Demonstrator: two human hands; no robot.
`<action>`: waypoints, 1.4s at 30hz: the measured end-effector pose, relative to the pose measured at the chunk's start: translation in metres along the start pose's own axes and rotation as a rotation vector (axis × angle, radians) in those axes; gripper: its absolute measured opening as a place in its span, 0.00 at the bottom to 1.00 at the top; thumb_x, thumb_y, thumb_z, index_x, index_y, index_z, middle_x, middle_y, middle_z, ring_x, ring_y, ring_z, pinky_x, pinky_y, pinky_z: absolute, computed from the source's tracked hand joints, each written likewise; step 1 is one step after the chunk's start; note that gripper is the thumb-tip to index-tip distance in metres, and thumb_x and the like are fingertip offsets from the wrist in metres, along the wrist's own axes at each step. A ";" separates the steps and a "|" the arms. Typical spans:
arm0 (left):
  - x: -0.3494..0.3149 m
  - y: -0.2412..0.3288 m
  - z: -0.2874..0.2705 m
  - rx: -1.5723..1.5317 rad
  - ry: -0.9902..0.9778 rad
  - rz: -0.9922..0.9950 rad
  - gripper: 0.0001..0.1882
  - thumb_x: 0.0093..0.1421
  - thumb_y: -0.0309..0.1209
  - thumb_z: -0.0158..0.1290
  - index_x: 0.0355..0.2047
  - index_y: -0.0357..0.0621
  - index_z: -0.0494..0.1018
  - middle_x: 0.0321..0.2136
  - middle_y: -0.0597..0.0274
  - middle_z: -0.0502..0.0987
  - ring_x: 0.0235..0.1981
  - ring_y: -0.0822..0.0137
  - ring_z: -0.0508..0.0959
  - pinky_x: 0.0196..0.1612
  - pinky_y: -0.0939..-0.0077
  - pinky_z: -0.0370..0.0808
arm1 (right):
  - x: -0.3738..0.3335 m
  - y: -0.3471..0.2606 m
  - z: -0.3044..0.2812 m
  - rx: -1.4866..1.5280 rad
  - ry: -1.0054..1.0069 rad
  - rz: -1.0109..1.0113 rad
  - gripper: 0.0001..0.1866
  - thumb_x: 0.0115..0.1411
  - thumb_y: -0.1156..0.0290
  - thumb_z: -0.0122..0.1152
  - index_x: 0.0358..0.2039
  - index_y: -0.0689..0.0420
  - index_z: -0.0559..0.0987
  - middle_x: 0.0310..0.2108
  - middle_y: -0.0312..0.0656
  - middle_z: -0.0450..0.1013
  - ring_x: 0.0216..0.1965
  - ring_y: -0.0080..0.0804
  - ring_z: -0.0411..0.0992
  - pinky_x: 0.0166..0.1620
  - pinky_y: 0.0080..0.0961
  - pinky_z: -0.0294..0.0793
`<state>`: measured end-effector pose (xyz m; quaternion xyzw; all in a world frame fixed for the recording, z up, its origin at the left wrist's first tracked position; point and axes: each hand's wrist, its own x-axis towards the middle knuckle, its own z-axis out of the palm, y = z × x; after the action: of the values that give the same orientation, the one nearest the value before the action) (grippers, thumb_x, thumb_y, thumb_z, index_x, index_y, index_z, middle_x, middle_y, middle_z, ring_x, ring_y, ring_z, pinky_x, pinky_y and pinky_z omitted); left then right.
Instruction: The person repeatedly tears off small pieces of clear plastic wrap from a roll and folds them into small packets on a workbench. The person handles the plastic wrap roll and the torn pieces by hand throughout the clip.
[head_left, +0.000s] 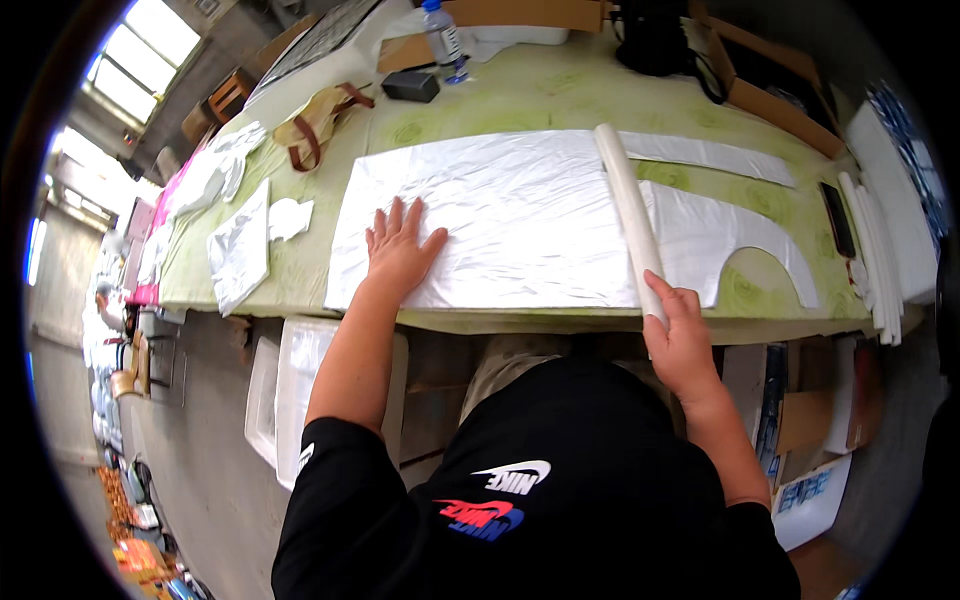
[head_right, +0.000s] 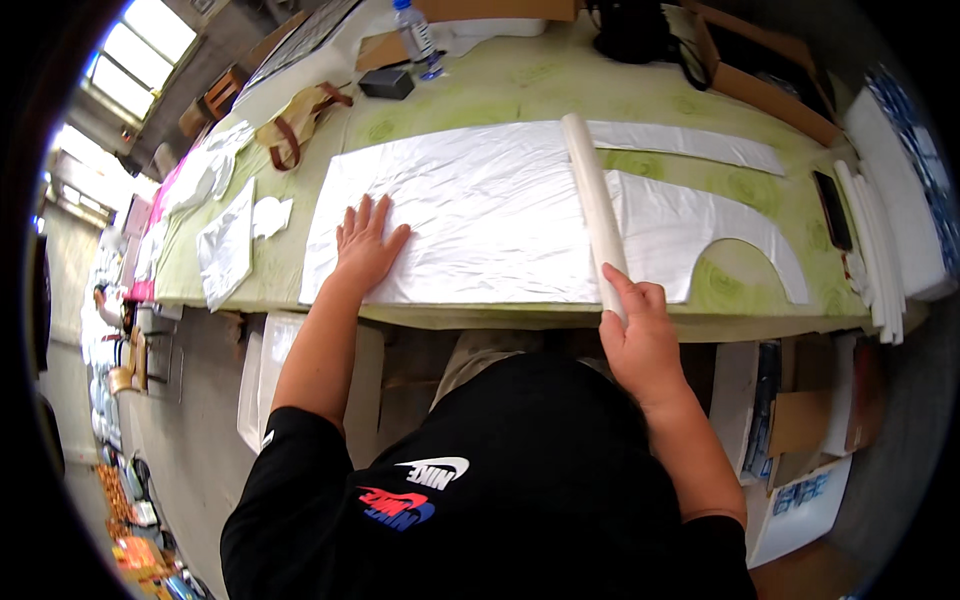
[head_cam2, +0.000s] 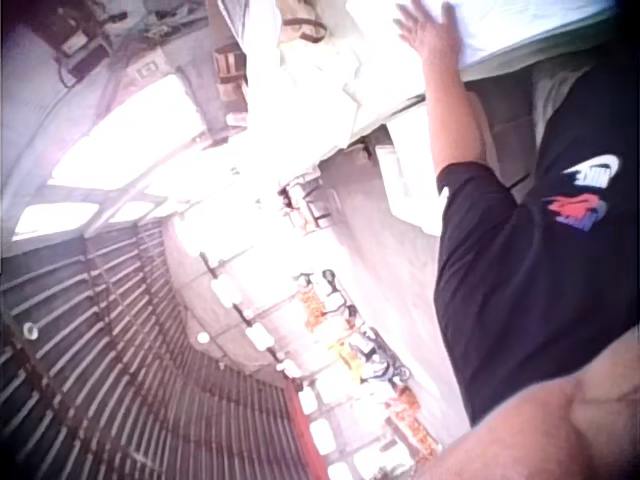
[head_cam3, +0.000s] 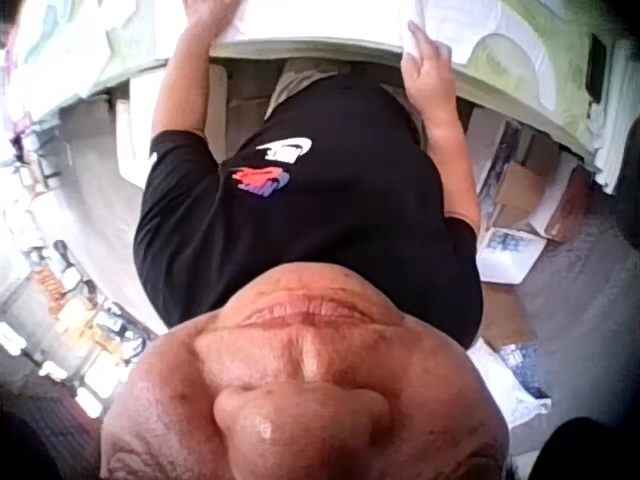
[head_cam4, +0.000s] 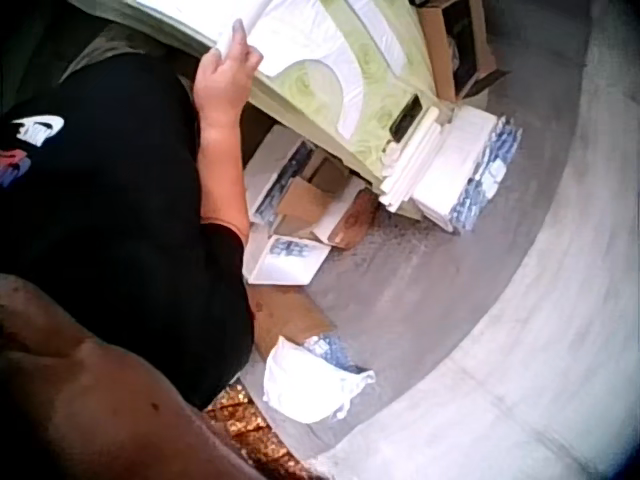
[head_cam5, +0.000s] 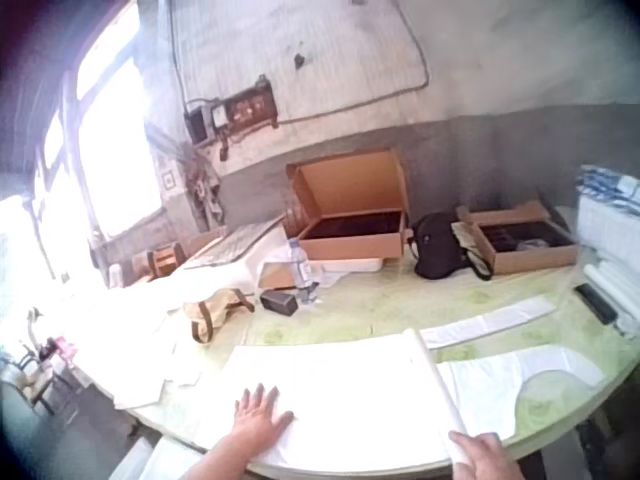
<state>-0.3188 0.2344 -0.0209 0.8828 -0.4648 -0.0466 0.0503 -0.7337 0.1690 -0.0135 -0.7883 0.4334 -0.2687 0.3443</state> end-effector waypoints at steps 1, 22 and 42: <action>0.000 0.003 -0.001 -0.005 -0.004 0.006 0.43 0.64 0.63 0.46 0.74 0.59 0.53 0.75 0.51 0.45 0.75 0.43 0.40 0.74 0.47 0.36 | 0.001 -0.001 0.000 -0.014 -0.011 0.023 0.29 0.61 0.71 0.56 0.64 0.46 0.72 0.48 0.47 0.64 0.43 0.42 0.70 0.50 0.33 0.74; -0.003 0.070 0.025 -0.660 0.470 0.710 0.26 0.59 0.29 0.63 0.59 0.46 0.73 0.61 0.48 0.72 0.66 0.46 0.66 0.71 0.52 0.55 | -0.023 -0.004 0.015 0.182 -0.005 -0.028 0.30 0.59 0.65 0.65 0.63 0.48 0.72 0.64 0.55 0.56 0.60 0.53 0.66 0.61 0.36 0.70; -0.065 0.204 0.043 -0.654 0.169 0.832 0.23 0.58 0.33 0.58 0.54 0.45 0.74 0.66 0.38 0.62 0.65 0.40 0.65 0.67 0.52 0.62 | -0.035 -0.001 0.014 0.313 -0.098 -0.110 0.31 0.57 0.60 0.73 0.60 0.53 0.74 0.65 0.56 0.57 0.61 0.52 0.66 0.54 0.36 0.76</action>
<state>-0.5275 0.1717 -0.0339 0.5628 -0.7310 -0.0939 0.3743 -0.7399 0.2044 -0.0262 -0.7598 0.3249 -0.3127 0.4684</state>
